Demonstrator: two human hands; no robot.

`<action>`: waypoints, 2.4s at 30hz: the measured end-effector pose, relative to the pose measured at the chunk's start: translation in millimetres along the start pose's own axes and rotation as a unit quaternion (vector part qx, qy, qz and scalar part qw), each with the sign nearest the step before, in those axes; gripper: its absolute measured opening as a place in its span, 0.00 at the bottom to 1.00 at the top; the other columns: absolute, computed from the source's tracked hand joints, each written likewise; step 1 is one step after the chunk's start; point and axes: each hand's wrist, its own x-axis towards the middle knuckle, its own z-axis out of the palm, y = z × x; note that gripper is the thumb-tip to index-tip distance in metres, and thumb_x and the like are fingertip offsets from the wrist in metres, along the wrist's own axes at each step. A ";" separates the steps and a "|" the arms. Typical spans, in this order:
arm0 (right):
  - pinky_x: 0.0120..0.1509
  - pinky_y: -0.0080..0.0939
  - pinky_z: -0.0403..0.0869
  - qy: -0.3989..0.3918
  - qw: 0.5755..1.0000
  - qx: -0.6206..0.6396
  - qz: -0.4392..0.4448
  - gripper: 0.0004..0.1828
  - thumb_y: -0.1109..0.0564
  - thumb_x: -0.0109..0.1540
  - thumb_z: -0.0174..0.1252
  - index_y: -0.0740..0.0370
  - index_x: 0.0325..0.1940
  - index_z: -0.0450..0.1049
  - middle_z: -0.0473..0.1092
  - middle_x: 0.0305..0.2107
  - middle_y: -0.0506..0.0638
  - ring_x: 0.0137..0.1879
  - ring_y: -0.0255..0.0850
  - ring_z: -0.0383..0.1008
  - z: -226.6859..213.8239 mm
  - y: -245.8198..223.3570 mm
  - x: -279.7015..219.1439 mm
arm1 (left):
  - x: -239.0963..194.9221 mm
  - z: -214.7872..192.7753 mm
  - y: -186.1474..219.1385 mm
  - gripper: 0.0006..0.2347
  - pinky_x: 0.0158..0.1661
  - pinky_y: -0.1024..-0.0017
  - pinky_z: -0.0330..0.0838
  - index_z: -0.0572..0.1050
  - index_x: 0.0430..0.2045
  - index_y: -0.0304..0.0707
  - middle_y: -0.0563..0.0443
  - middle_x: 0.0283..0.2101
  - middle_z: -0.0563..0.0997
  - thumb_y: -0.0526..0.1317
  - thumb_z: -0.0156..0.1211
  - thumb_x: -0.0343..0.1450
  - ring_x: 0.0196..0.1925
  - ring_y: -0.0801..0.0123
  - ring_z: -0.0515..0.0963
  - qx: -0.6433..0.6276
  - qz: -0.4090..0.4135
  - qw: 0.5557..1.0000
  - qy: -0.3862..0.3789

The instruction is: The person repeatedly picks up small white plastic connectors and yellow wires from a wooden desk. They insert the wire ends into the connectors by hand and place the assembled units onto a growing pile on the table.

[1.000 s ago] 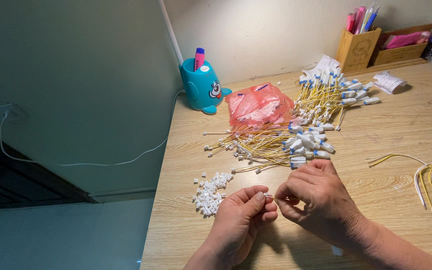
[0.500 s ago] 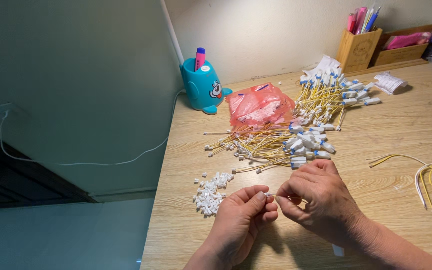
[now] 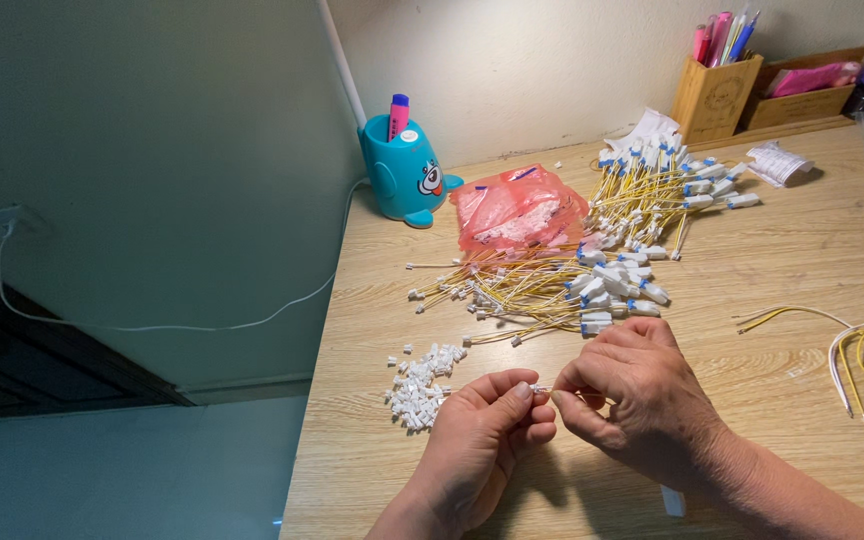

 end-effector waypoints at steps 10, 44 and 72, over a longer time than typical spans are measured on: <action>0.46 0.42 0.59 0.001 1.000 0.001 0.005 0.07 0.53 0.51 0.60 0.45 0.18 0.70 0.67 0.13 0.33 0.23 0.34 0.65 1.2 1.0 -0.5 | -2.7 4.0 1.7 0.09 0.30 0.74 0.78 0.71 0.38 0.26 0.36 0.28 0.77 0.26 0.60 0.67 0.26 0.63 0.78 0.002 0.003 1.000 0.011; 0.45 0.43 0.58 -0.017 1.000 0.013 -0.004 0.08 0.49 0.54 0.61 0.45 0.22 0.70 0.70 0.16 0.33 0.25 0.33 0.69 2.5 1.3 -3.6 | -2.3 2.8 -4.9 0.06 0.31 0.74 0.77 0.75 0.35 0.22 0.34 0.27 0.78 0.26 0.61 0.67 0.24 0.61 0.77 0.058 0.036 0.998 0.003; 0.37 0.36 0.69 -0.181 0.807 0.370 0.423 0.17 0.63 0.57 0.62 0.67 0.49 0.85 0.73 0.25 0.51 0.31 0.38 0.68 -32.6 78.8 -3.5 | -11.0 2.4 39.5 0.09 0.29 0.76 0.75 0.74 0.39 0.27 0.41 0.27 0.75 0.25 0.59 0.66 0.27 0.67 0.75 -0.005 0.071 0.995 0.075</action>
